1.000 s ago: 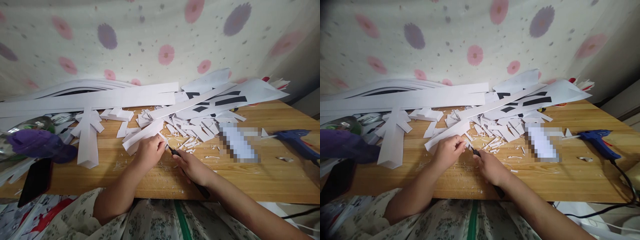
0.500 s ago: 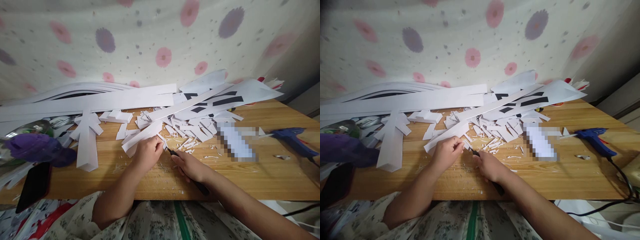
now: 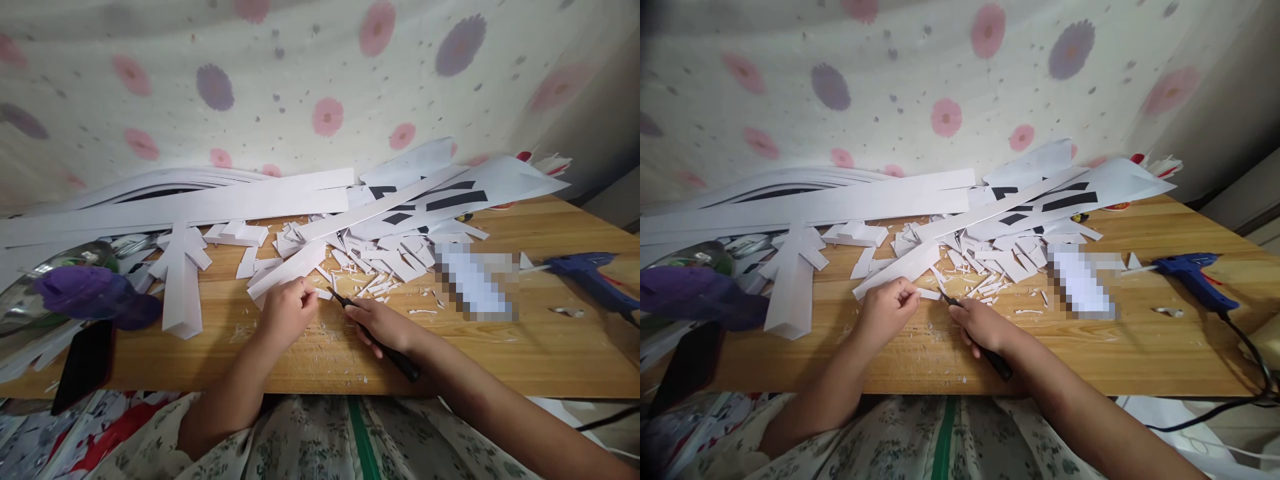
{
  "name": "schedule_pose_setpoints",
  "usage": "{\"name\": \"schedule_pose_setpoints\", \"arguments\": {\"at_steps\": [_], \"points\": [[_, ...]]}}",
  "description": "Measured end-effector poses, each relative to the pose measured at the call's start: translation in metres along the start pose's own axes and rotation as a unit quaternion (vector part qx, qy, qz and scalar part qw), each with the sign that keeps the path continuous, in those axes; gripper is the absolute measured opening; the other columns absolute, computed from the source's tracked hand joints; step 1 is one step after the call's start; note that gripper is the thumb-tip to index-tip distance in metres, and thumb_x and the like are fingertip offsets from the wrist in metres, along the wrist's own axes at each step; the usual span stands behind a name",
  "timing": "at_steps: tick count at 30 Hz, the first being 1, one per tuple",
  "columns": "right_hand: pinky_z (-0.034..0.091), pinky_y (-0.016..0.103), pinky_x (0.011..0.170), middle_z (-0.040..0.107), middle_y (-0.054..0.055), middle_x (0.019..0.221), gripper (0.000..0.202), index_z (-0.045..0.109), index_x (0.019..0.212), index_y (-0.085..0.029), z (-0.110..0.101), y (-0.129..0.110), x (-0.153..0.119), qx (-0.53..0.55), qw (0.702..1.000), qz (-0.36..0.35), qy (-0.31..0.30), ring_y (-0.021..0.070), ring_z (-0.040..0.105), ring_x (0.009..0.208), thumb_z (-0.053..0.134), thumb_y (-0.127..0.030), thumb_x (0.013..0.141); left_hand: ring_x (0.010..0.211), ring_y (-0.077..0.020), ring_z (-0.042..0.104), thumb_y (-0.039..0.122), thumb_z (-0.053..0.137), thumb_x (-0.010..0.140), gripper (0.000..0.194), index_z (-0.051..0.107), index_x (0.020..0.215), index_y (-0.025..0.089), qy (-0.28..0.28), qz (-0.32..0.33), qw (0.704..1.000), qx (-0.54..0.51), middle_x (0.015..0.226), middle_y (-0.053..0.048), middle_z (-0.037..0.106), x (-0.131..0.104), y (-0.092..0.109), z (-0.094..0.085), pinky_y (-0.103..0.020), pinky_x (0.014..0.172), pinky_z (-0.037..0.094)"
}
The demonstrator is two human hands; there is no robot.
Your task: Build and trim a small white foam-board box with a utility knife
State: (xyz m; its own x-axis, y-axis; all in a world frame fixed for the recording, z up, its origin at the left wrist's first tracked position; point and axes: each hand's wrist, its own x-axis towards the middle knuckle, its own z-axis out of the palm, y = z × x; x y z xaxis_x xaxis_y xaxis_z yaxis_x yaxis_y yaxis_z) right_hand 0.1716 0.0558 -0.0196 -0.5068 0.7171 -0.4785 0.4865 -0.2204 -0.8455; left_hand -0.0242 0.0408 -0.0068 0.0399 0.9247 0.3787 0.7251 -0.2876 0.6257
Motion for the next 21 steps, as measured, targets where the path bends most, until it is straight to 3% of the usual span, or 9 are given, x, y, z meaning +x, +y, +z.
{"name": "schedule_pose_setpoints", "arguments": {"at_steps": [8, 11, 14, 17, 21], "points": [[0.035, 0.019, 0.033, 0.048, -0.008, 0.045, 0.026, 0.044, 0.086, -0.02, -0.004, -0.001, -0.016, 0.188, 0.982, -0.017, 0.016, 0.0074, 0.04, 0.028, 0.041, -0.046, 0.089, 0.055, -0.0134, 0.065, 0.029, 0.043, 0.08, 0.011, 0.045, 0.073, 0.021, -0.005, -0.102, 0.99, -0.098, 0.064, -0.001, 0.068, -0.011, -0.011, 0.003, -0.023, 0.054, 0.049], [0.035, 0.019, 0.033, 0.05, -0.008, 0.045, 0.029, 0.046, 0.092, -0.019, -0.007, -0.002, -0.019, 0.204, 0.978, -0.014, 0.033, 0.008, 0.041, 0.028, 0.043, -0.048, 0.087, 0.054, -0.0131, 0.062, 0.025, 0.052, 0.073, 0.013, 0.042, 0.066, 0.021, -0.018, -0.115, 0.99, -0.085, 0.061, 0.001, 0.064, -0.012, -0.015, 0.006, -0.022, 0.052, 0.047], [0.032, 0.019, 0.033, 0.051, -0.007, 0.045, 0.03, 0.048, 0.094, -0.018, -0.01, 0.0, -0.02, 0.195, 0.98, -0.008, 0.032, 0.008, 0.041, 0.028, 0.043, -0.047, 0.088, 0.05, -0.0115, 0.054, 0.017, 0.057, 0.065, 0.014, 0.044, 0.063, 0.021, -0.031, -0.117, 0.992, -0.04, 0.055, 0.005, 0.055, -0.013, -0.014, 0.008, -0.022, 0.05, 0.041], [0.032, 0.019, 0.035, 0.059, -0.003, 0.054, 0.029, 0.05, 0.092, -0.017, -0.011, 0.002, -0.021, 0.156, 0.987, -0.016, 0.022, 0.0076, 0.044, 0.03, 0.042, -0.045, 0.088, 0.05, -0.0117, 0.051, 0.01, 0.055, 0.066, 0.017, 0.057, 0.079, 0.021, -0.053, -0.109, 0.993, 0.001, 0.054, 0.007, 0.052, -0.014, -0.009, 0.008, -0.023, 0.052, 0.04], [0.039, 0.021, 0.045, 0.06, -0.001, 0.06, 0.029, 0.05, 0.078, -0.017, -0.01, 0.002, -0.024, 0.036, 0.997, -0.035, 0.057, 0.0086, 0.053, 0.039, 0.039, -0.041, 0.09, 0.072, -0.0153, 0.061, 0.005, 0.052, 0.069, 0.044, 0.063, 0.107, 0.025, -0.098, -0.053, 0.993, 0.043, 0.08, 0.001, 0.068, -0.016, -0.007, 0.008, -0.027, 0.07, 0.047]]}}
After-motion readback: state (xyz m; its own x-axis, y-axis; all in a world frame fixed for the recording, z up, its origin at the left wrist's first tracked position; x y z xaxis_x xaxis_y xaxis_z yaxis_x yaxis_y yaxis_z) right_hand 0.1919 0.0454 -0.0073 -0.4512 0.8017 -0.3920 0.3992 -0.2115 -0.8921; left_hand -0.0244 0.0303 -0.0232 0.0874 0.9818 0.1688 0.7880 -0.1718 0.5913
